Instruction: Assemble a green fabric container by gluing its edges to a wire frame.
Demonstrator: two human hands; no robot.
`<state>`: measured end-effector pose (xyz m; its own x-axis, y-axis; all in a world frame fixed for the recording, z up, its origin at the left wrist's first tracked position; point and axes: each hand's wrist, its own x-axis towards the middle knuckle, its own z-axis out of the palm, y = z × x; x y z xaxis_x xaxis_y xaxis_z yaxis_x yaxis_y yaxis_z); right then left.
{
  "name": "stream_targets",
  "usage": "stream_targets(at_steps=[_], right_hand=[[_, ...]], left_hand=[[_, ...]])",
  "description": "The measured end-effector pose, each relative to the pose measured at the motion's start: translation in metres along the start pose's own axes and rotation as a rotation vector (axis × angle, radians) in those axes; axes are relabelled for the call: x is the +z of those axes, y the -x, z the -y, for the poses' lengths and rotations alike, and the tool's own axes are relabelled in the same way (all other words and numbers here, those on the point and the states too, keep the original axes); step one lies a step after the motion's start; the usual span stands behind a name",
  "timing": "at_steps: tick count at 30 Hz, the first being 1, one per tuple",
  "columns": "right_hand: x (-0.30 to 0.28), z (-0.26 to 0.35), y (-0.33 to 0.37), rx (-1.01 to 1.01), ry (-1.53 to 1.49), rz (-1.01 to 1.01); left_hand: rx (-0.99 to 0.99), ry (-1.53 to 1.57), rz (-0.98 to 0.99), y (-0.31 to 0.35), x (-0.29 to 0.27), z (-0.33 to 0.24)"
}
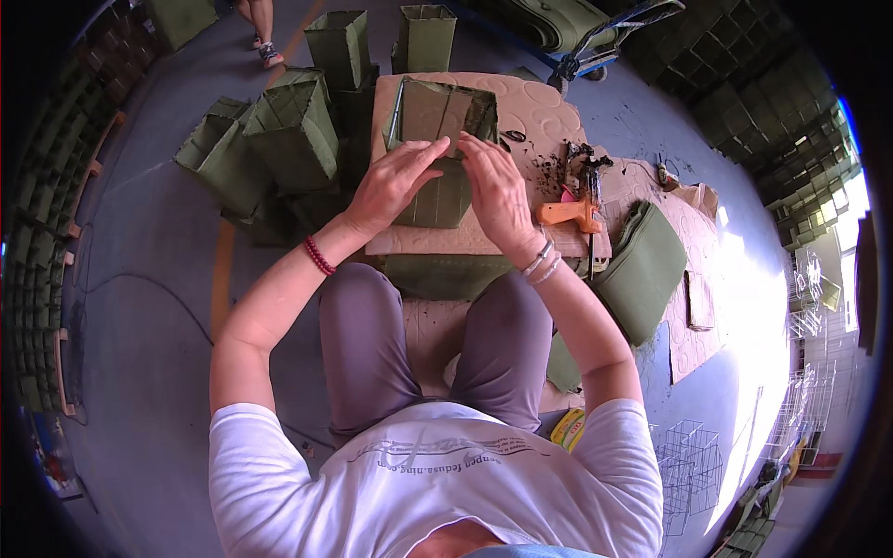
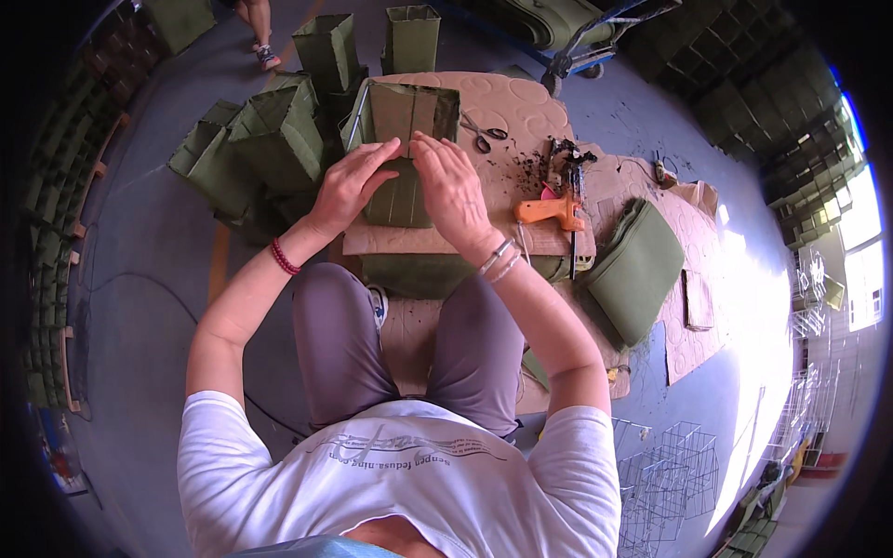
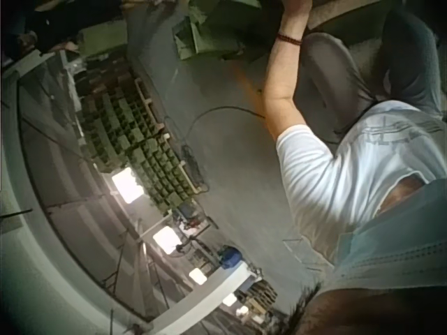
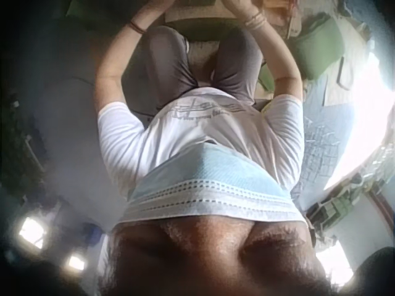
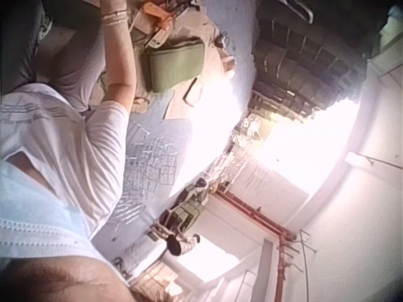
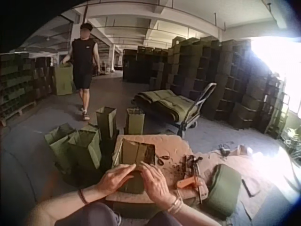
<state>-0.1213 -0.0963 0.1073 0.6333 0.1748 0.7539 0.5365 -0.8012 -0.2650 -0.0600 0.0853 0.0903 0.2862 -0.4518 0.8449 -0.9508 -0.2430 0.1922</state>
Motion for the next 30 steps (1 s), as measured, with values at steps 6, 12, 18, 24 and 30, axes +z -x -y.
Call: stream_targets(at_steps=[6, 12, 18, 24, 30], right_hand=[[0.021, 0.003, 0.010, -0.135, 0.174, 0.025], [0.003, -0.006, 0.003, -0.030, 0.046, 0.208], [-0.008, -0.007, -0.020, 0.088, -0.062, 0.384], [-0.018, -0.003, -0.044, 0.178, -0.109, 0.608], [0.003, 0.002, 0.010, 0.037, 0.086, 0.148]], left_hand=[[-0.019, 0.013, 0.055, 0.007, 0.000, 0.007], [-0.234, 0.280, 0.187, -0.011, -0.004, 0.006], [-0.445, 0.420, 0.301, -0.029, -0.012, 0.015], [-0.533, 0.453, 0.334, -0.032, -0.014, 0.017], [-0.278, 0.084, 0.056, -0.006, 0.020, -0.013]])
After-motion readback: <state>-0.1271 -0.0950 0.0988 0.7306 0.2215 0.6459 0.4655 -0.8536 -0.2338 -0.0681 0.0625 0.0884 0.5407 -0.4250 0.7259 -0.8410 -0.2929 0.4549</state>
